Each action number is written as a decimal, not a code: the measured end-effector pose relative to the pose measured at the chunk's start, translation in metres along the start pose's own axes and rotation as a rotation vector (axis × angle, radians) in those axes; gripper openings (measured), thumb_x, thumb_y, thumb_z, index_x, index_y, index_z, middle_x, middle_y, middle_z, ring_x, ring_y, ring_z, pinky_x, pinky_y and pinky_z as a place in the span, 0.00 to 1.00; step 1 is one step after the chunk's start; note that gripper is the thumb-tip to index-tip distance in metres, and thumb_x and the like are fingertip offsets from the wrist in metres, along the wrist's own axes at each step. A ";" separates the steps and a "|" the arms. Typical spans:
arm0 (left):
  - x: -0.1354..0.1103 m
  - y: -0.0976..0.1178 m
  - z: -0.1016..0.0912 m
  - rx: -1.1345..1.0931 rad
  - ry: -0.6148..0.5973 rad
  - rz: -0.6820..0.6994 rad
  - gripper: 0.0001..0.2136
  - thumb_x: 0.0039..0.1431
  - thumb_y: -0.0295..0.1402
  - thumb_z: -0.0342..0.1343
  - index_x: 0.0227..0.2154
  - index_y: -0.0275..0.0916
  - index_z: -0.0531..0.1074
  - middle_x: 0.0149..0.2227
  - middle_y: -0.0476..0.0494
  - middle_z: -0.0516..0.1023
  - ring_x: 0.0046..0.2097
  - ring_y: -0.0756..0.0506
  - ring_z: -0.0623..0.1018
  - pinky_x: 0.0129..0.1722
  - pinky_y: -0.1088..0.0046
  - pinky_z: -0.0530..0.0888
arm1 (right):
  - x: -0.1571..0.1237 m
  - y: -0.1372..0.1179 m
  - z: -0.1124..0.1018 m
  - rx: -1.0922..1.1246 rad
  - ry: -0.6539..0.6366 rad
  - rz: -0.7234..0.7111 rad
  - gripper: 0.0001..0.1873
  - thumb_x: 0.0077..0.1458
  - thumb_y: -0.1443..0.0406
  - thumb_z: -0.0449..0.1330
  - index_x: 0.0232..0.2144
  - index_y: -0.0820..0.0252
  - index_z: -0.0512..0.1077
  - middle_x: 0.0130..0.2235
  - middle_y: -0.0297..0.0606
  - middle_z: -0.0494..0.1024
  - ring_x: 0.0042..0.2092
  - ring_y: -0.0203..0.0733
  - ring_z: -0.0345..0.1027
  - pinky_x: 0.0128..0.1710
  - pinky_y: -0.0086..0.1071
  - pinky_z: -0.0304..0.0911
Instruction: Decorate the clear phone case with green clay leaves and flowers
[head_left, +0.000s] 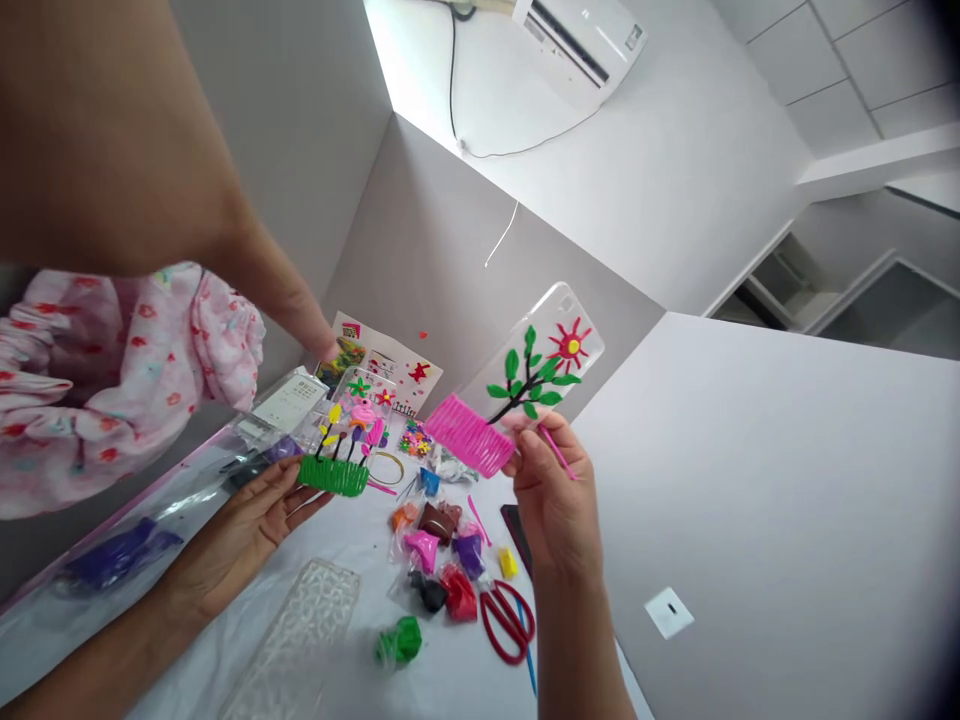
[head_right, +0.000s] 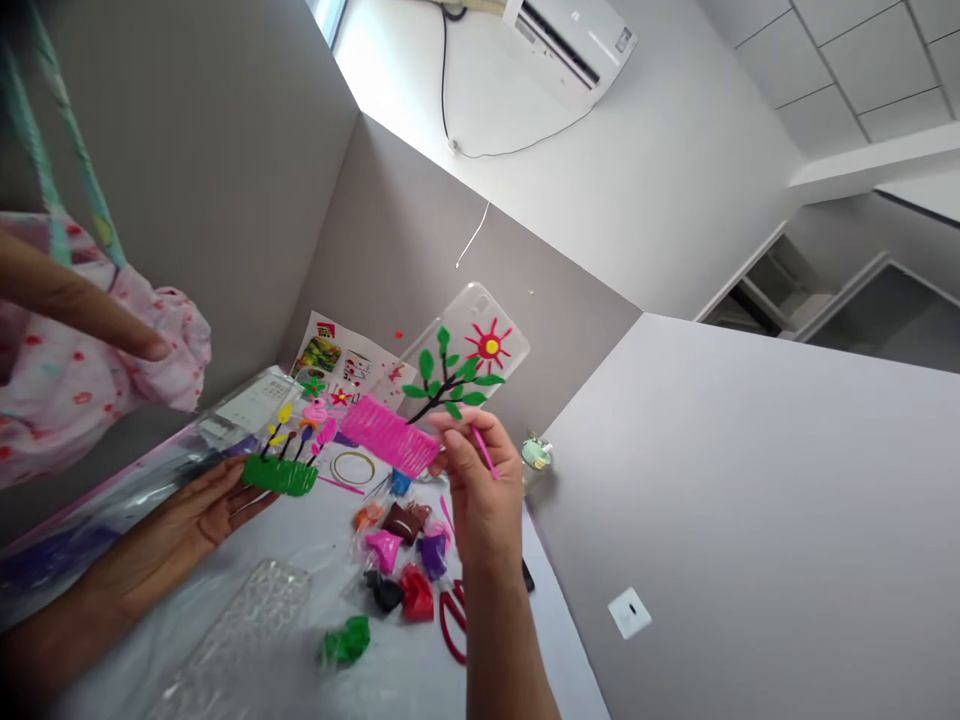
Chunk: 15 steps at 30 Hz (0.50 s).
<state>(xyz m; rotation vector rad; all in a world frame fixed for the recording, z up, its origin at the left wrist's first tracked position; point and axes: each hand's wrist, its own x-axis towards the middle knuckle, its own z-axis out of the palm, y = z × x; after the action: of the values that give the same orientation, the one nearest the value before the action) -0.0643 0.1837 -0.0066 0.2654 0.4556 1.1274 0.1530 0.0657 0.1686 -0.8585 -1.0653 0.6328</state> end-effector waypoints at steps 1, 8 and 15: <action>0.000 0.000 -0.001 0.010 0.001 0.012 0.07 0.68 0.20 0.58 0.39 0.36 0.79 0.42 0.43 0.88 0.40 0.45 0.88 0.44 0.70 0.87 | 0.004 0.000 -0.012 -0.022 0.043 -0.009 0.16 0.47 0.61 0.79 0.37 0.54 0.80 0.38 0.34 0.85 0.30 0.32 0.71 0.28 0.24 0.68; -0.004 0.001 0.004 0.080 0.005 0.068 0.13 0.71 0.18 0.50 0.36 0.34 0.79 0.41 0.41 0.88 0.39 0.46 0.88 0.43 0.69 0.88 | 0.013 0.046 -0.129 -0.269 0.312 0.143 0.23 0.38 0.56 0.81 0.36 0.55 0.78 0.40 0.37 0.86 0.33 0.36 0.75 0.29 0.26 0.69; -0.003 -0.003 0.001 0.118 -0.002 0.061 0.12 0.70 0.19 0.52 0.37 0.34 0.80 0.41 0.41 0.88 0.39 0.46 0.88 0.43 0.70 0.87 | -0.002 0.110 -0.208 -0.427 0.371 0.340 0.24 0.32 0.53 0.81 0.27 0.60 0.76 0.26 0.35 0.81 0.25 0.39 0.72 0.24 0.30 0.67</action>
<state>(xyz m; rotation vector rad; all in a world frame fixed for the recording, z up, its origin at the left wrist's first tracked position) -0.0625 0.1800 -0.0068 0.3858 0.5156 1.1613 0.3404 0.0623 0.0269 -1.4881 -0.7270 0.5027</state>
